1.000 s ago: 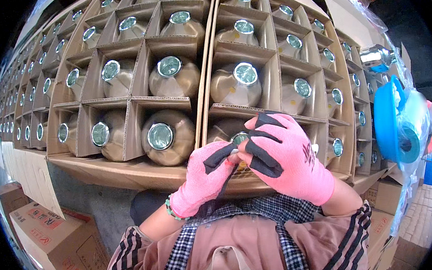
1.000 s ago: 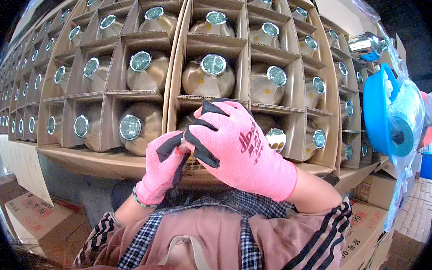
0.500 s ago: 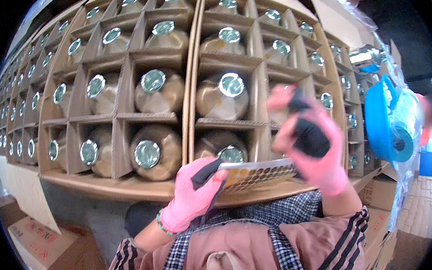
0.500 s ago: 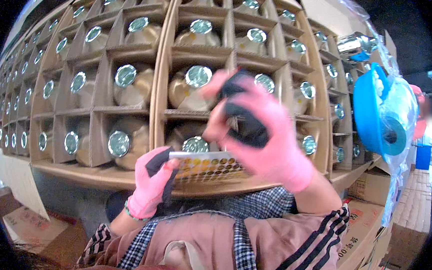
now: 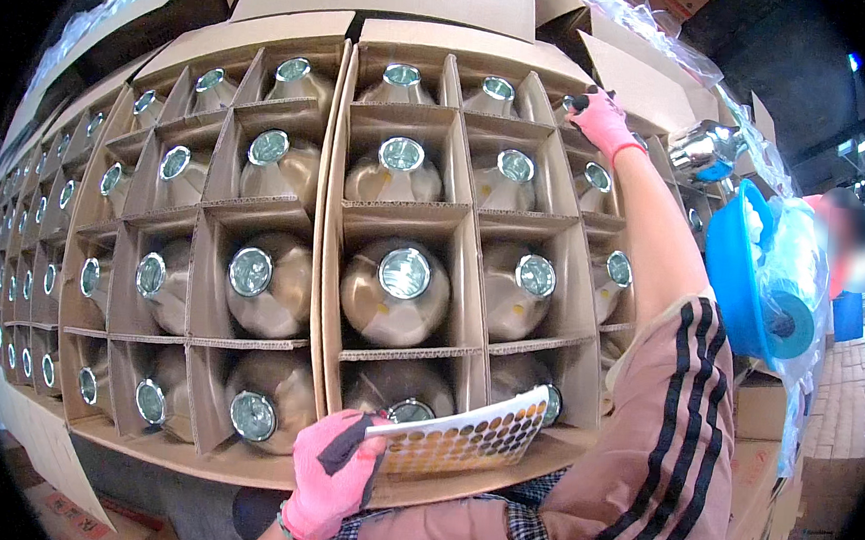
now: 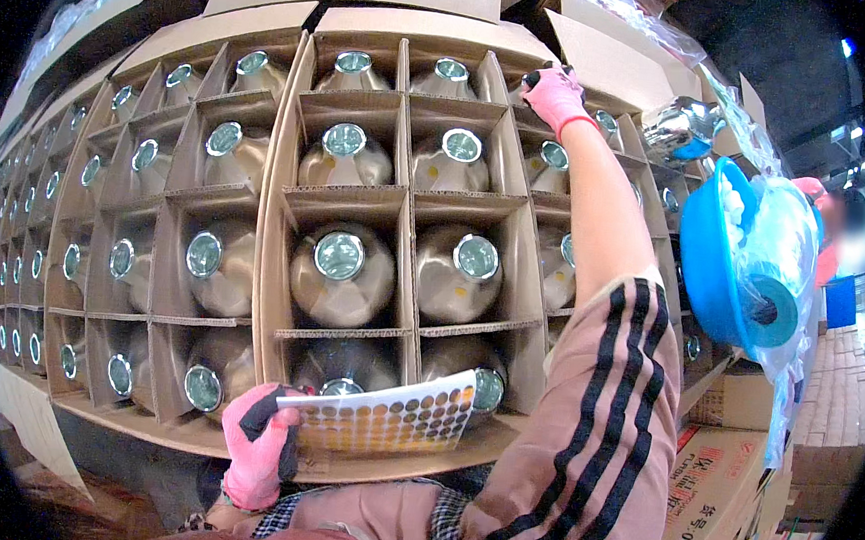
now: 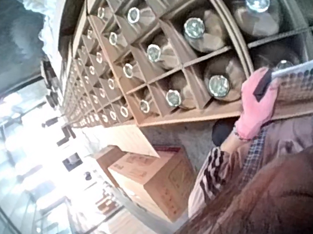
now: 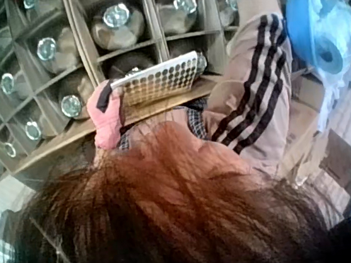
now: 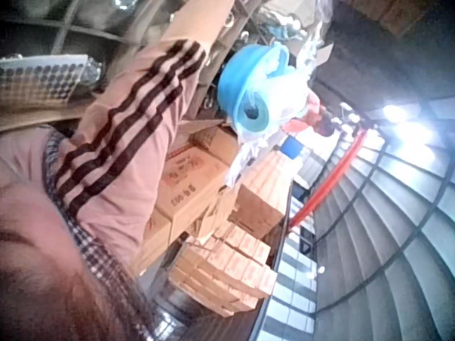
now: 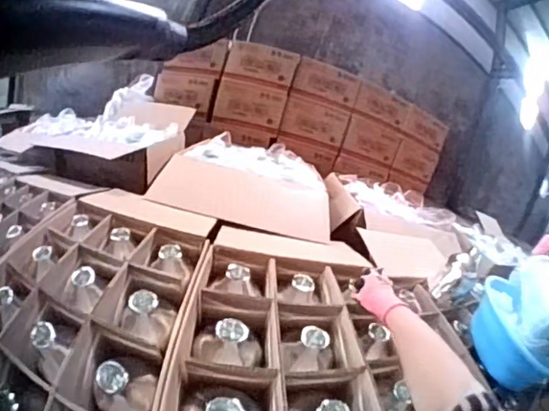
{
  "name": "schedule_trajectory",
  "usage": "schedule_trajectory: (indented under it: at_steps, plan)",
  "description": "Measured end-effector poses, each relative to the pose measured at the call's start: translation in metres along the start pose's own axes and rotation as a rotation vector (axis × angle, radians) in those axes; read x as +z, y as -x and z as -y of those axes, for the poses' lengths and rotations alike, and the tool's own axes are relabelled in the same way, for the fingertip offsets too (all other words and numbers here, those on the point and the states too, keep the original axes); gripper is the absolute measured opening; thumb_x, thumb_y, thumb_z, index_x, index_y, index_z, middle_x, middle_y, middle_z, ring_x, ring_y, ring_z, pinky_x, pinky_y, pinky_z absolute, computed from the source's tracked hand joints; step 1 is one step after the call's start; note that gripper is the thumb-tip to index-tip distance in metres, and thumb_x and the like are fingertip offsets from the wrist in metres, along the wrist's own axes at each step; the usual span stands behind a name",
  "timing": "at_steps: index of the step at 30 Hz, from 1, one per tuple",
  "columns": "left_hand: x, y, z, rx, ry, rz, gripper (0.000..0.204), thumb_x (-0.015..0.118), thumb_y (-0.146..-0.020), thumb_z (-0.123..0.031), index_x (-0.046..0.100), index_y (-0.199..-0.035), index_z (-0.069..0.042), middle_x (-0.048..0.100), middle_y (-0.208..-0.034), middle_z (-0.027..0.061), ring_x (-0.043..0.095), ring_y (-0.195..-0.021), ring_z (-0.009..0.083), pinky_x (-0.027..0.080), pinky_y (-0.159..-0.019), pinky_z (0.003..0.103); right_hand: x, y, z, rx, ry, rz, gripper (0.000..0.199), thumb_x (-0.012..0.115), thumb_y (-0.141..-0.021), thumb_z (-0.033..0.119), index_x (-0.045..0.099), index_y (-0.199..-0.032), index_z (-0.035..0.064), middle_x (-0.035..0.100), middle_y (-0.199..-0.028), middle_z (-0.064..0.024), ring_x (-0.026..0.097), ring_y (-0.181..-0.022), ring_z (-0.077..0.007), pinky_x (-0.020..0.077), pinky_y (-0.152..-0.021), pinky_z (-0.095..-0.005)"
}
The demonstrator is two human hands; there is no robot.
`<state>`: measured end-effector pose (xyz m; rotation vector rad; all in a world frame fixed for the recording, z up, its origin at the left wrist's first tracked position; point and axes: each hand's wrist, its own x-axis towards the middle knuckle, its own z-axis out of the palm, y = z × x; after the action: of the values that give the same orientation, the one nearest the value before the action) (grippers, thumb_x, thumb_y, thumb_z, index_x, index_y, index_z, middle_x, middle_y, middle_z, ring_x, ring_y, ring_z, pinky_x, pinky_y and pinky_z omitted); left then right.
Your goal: The person is applying round stickers to the tops of glass jars arranged in cardboard boxes. They peel individual stickers from a sheet and place them on the jar lids one by one.
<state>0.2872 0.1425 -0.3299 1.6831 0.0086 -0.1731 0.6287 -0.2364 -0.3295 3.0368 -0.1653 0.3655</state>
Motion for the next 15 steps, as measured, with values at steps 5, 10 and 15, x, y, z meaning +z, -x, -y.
schedule_trajectory:
  at_steps: [5, 10, 15]
  plan:
    - [0.001, -0.008, -0.006, 0.104, -0.104, 0.055, 0.015, 0.057, -0.073, -0.013, 0.060, -0.079, 0.000, 0.058, -0.070, 0.0151, 0.057, -0.065, 0.0272, 0.045, -0.061, 0.031, 0.014, -0.033, 0.006, -0.031, 0.166, 0.286, 0.026, 0.055, -0.072, 0.025, 0.061, -0.093, 0.0117, 0.054, -0.108, -0.0120, 0.049, -0.101, -0.0308, 0.0385, -0.086, -0.0382]
    - [0.007, -0.011, -0.007, 0.090, -0.101, 0.001, 0.024, 0.059, -0.072, -0.021, 0.060, -0.073, 0.003, 0.059, -0.070, 0.0135, 0.058, -0.068, 0.0227, 0.044, -0.064, 0.029, 0.037, -0.047, -0.001, -0.124, 0.340, 0.248, 0.030, 0.052, -0.073, 0.012, 0.056, -0.102, 0.0079, 0.045, -0.119, -0.0128, 0.038, -0.113, -0.0312, 0.0309, -0.093, -0.0434]
    - [0.005, -0.008, -0.003, 0.071, -0.055, -0.001, 0.023, 0.059, -0.073, -0.020, 0.061, -0.074, 0.003, 0.060, -0.072, 0.0138, 0.058, -0.068, 0.0222, 0.044, -0.064, 0.029, 0.022, -0.045, 0.028, -0.236, 0.578, 0.287, 0.032, 0.054, -0.071, 0.013, 0.056, -0.103, 0.0122, 0.037, -0.127, -0.0094, 0.029, -0.120, -0.0303, 0.0251, -0.096, -0.0477]
